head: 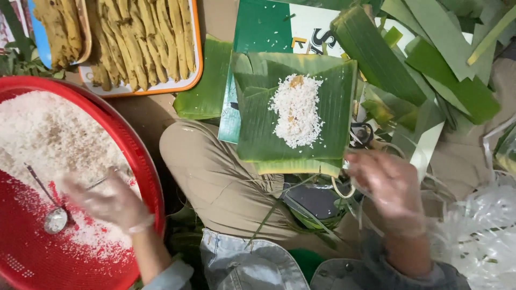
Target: Preparing traditional food by scooping rice and filling onto banana leaves and then folding them into wraps.
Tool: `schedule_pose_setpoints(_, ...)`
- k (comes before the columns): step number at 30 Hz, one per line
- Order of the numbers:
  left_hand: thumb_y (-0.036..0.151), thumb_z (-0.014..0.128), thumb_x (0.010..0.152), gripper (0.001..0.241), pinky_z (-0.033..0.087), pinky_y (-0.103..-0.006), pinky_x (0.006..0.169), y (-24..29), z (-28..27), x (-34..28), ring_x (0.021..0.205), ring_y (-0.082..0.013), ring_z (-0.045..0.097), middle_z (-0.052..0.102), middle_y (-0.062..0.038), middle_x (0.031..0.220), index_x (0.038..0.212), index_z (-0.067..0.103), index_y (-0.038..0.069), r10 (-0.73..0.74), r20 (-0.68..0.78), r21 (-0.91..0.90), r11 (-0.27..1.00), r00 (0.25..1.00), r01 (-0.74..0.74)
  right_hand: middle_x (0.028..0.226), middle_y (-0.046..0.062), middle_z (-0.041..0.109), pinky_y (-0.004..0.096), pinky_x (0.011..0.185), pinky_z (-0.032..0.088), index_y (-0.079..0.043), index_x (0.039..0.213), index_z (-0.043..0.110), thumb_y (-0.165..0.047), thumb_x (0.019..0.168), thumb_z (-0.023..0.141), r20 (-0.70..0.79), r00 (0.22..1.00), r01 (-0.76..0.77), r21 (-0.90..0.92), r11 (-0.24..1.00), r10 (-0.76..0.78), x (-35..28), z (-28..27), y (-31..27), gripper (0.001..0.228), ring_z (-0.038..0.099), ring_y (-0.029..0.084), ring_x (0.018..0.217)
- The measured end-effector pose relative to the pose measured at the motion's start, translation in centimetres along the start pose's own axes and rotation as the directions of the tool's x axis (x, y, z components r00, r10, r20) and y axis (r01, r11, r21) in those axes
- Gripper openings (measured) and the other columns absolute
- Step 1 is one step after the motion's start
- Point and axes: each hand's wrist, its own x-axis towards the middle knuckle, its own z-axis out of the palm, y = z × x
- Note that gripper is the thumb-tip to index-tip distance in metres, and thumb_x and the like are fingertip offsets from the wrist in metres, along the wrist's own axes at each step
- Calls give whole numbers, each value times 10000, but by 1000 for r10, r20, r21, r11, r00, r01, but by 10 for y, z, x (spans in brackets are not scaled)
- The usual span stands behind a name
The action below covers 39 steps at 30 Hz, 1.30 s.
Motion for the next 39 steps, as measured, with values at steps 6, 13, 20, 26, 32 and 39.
schedule_pose_setpoints(6,-42,712,947,281,437,-578,1203,147,25,10,1288,-410,614,702,-120,1244,1198,674,79,419,248,-408,863,873,-298,631,116,575,369,460,360,-161,1234,776,-321,1091,551,-453,641,-743,-568,354,619,-57,-6,-4,311,443,220,494)
schedule_pose_setpoints(13,-48,712,870,471,304,-644,1217,185,89,0,1375,-420,479,571,-149,1382,1307,618,101,580,363,-470,790,729,-394,789,-122,833,286,646,583,-343,980,811,-446,807,699,150,453,-572,-707,416,879,-109,-8,-25,230,745,131,653)
schedule_pose_setpoints(20,-43,742,819,248,335,-651,1149,179,99,-7,1252,-411,567,609,-122,1192,1002,619,70,558,282,-502,779,781,-375,1163,162,606,406,829,504,-31,1329,677,-120,887,772,-56,997,-23,-895,446,-61,20,18,3,461,590,306,976)
schedule_pose_setpoints(26,61,767,787,243,332,-633,1136,156,113,-13,1212,-378,591,607,-99,1196,933,584,128,476,287,-420,843,832,-337,1092,145,488,384,789,533,15,1378,649,-133,966,708,-73,983,13,-889,457,-170,23,12,27,441,541,299,930)
schedule_pose_setpoints(32,60,758,760,228,323,-600,1153,153,106,-15,1160,-383,609,614,-109,1160,893,584,121,401,294,-397,877,868,-271,1153,165,485,388,812,547,24,1370,666,-161,955,740,-151,978,-77,-900,429,-143,17,9,28,461,552,314,979)
schedule_pose_setpoints(39,75,757,752,213,332,-556,1163,156,106,-15,1136,-365,626,626,-94,1140,868,587,127,370,301,-399,886,879,-237,869,143,717,344,663,573,-119,1020,775,-245,889,838,85,988,108,-976,187,-129,-18,19,29,192,712,269,770)
